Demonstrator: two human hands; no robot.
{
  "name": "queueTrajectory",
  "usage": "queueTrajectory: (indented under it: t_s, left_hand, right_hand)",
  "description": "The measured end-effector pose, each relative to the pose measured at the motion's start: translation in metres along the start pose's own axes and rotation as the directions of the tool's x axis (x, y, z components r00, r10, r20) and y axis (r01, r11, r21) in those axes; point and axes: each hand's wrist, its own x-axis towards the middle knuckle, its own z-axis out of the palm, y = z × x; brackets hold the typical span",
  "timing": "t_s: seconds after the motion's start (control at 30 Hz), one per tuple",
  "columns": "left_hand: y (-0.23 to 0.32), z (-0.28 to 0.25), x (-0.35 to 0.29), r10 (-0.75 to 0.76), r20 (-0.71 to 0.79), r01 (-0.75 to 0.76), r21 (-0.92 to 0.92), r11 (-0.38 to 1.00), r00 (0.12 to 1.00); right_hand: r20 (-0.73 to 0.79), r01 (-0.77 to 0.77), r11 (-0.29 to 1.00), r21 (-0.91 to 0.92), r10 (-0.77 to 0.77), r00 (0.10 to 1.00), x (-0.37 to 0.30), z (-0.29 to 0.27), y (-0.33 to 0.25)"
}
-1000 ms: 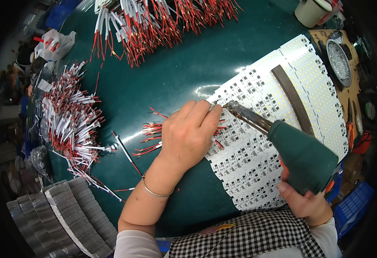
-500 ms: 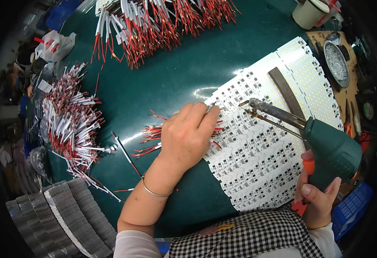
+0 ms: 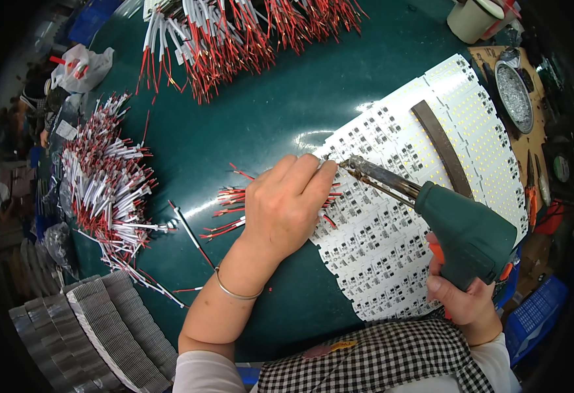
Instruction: The person solders wires onto circuit boards using a soldering iron, aligns and stacks the boards by hand, and then solders additional wires onto another set of circuit boards.
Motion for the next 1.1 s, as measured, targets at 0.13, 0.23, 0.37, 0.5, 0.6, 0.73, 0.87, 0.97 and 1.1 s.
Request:
queueTrajectory:
  t_s: [0.13,0.23,0.37,0.5,0.6,0.73,0.87,0.97,1.1]
  left_hand:
    - [0.0,0.0,0.0,0.009,0.002,-0.009,-0.002,1.0,1.0]
    - [-0.004,0.004,0.0,0.035,-0.028,-0.034,0.012,0.999,0.999]
    - [-0.004,0.006,0.002,0.066,-0.056,-0.064,0.041,0.997,0.996]
    - [0.001,0.005,0.004,0.059,-0.054,-0.057,0.037,0.998,0.997]
    - [0.002,0.002,0.005,0.051,-0.049,-0.052,-0.027,0.998,0.998]
    - [0.004,-0.005,0.002,-0.044,0.013,0.044,-0.004,0.999,0.999]
    - [0.003,-0.004,0.002,-0.113,0.013,0.113,-0.065,0.991,0.994]
    - [0.004,-0.008,0.005,-0.231,0.022,0.231,-0.212,0.95,0.973]
    - [-0.007,-0.013,0.007,-0.33,0.051,0.329,-0.299,0.896,0.943]
  right_hand:
    - [-0.07,0.073,0.996,0.046,-0.069,0.995,0.004,0.006,-0.005]
    - [-0.186,0.013,0.982,0.188,0.023,0.982,0.01,0.013,-0.025]
    - [-0.295,0.016,0.959,0.284,0.071,0.953,0.015,0.011,-0.031]
    - [-0.341,0.114,0.956,0.272,-0.015,0.94,0.009,-0.007,-0.035]
    - [-0.469,0.275,0.894,0.354,-0.085,0.879,-0.001,-0.026,-0.04]
    - [-0.639,0.497,0.838,0.227,-0.256,0.725,0.0,-0.062,-0.038]
    - [-0.726,0.646,0.741,0.181,-0.343,0.596,0.009,-0.096,-0.025]
    - [-0.803,0.234,0.971,-0.05,-0.178,0.569,0.038,-0.125,-0.003]
    - [-0.836,0.263,0.961,-0.087,-0.214,0.505,0.02,-0.126,-0.004]
